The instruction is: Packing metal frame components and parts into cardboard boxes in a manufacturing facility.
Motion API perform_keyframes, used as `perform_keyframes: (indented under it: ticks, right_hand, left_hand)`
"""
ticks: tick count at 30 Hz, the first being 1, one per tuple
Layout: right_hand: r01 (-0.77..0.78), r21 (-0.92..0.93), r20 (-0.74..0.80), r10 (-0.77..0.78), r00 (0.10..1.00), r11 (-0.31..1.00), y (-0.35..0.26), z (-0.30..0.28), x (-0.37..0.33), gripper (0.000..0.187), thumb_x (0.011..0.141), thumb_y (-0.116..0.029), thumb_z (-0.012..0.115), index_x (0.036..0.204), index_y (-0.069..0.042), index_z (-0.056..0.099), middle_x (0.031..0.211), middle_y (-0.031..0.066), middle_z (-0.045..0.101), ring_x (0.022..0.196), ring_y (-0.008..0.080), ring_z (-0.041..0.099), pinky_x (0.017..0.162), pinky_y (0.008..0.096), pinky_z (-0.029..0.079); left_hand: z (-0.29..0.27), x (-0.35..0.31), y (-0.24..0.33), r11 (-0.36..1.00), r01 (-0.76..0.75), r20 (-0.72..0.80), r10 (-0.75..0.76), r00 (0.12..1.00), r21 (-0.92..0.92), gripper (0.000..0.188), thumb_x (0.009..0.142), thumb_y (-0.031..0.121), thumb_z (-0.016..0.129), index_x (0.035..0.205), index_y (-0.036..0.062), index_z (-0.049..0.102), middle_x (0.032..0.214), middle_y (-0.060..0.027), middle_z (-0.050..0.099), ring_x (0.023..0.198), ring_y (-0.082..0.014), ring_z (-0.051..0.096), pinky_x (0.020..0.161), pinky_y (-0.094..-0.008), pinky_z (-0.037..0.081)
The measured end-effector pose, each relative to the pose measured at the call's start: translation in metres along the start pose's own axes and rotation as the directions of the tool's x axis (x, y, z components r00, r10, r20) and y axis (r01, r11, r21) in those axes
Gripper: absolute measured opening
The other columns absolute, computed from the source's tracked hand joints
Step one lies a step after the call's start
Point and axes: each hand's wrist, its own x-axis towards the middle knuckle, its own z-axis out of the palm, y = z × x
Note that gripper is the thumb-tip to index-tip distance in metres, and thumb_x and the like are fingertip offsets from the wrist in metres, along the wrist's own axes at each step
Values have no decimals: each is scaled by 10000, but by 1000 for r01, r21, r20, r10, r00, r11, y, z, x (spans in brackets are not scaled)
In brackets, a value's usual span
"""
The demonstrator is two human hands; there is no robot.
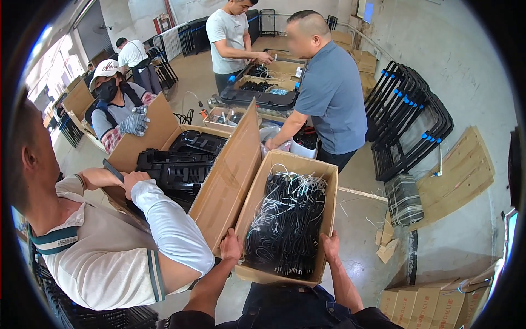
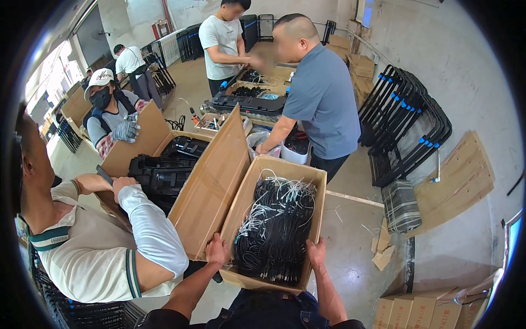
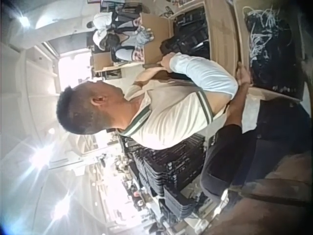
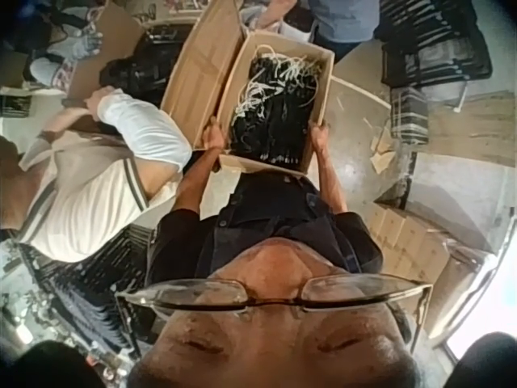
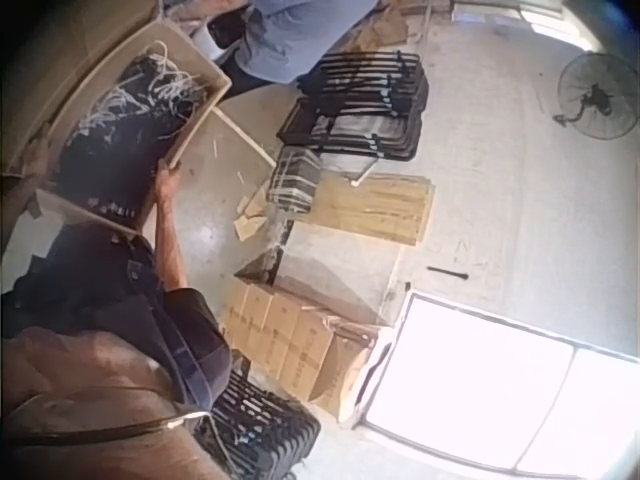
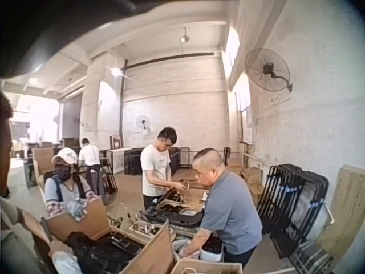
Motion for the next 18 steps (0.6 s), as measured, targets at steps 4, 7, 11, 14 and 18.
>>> perform_keyframes:
  ticks: [4, 7, 11, 14, 18]
  right_hand:
    - [59, 18, -22, -58, 998, 998, 6, 3, 2, 536, 833, -261, 706, 1261, 49, 616, 1090, 260, 729, 1030, 395, 709, 917, 449, 532]
    - [-21, -2, 16, 21, 1000, 1000, -3, 1, -2, 552, 835, -260, 704, 1282, 49, 609, 1100, 259, 729, 1037, 391, 710, 928, 444, 532]
    - [77, 69, -55, -74, 996, 995, 9, 4, 3, 394, 863, -186, 698, 1178, 37, 615, 917, 139, 707, 784, 213, 655, 711, 379, 539]
    - [48, 29, -46, -47, 998, 998, 3, 3, 0, 411, 861, -191, 700, 1190, 39, 614, 906, 139, 701, 799, 210, 656, 725, 371, 541]
    - [51, 18, -64, -50, 997, 999, -2, 2, -2, 424, 859, -191, 704, 1200, 45, 617, 936, 141, 711, 849, 220, 663, 767, 374, 542]
  left_hand:
    - [1, 1, -2, 1000, -5, -21, 5, 1000, 10, 297, 952, 241, 611, 1124, 24, 505, 994, -297, 712, 934, -505, 688, 839, -599, 533]
    - [-8, -5, 5, 1000, 4, 12, -4, 1000, 2, 301, 948, 242, 617, 1121, 24, 501, 990, -297, 711, 936, -505, 687, 839, -599, 533]
    - [-6, -2, 7, 1000, 2, 18, -2, 1000, 9, 294, 952, 237, 620, 1114, 32, 486, 986, -283, 712, 915, -502, 690, 825, -610, 527]
    - [-9, -3, 9, 1000, 0, 13, 0, 1000, 6, 318, 940, 251, 633, 1111, 22, 493, 980, -292, 712, 922, -508, 687, 837, -599, 534]
    - [-8, -4, 8, 1000, -11, -2, 11, 1000, 17, 309, 943, 238, 630, 1114, 23, 489, 982, -292, 711, 910, -508, 688, 826, -606, 530]
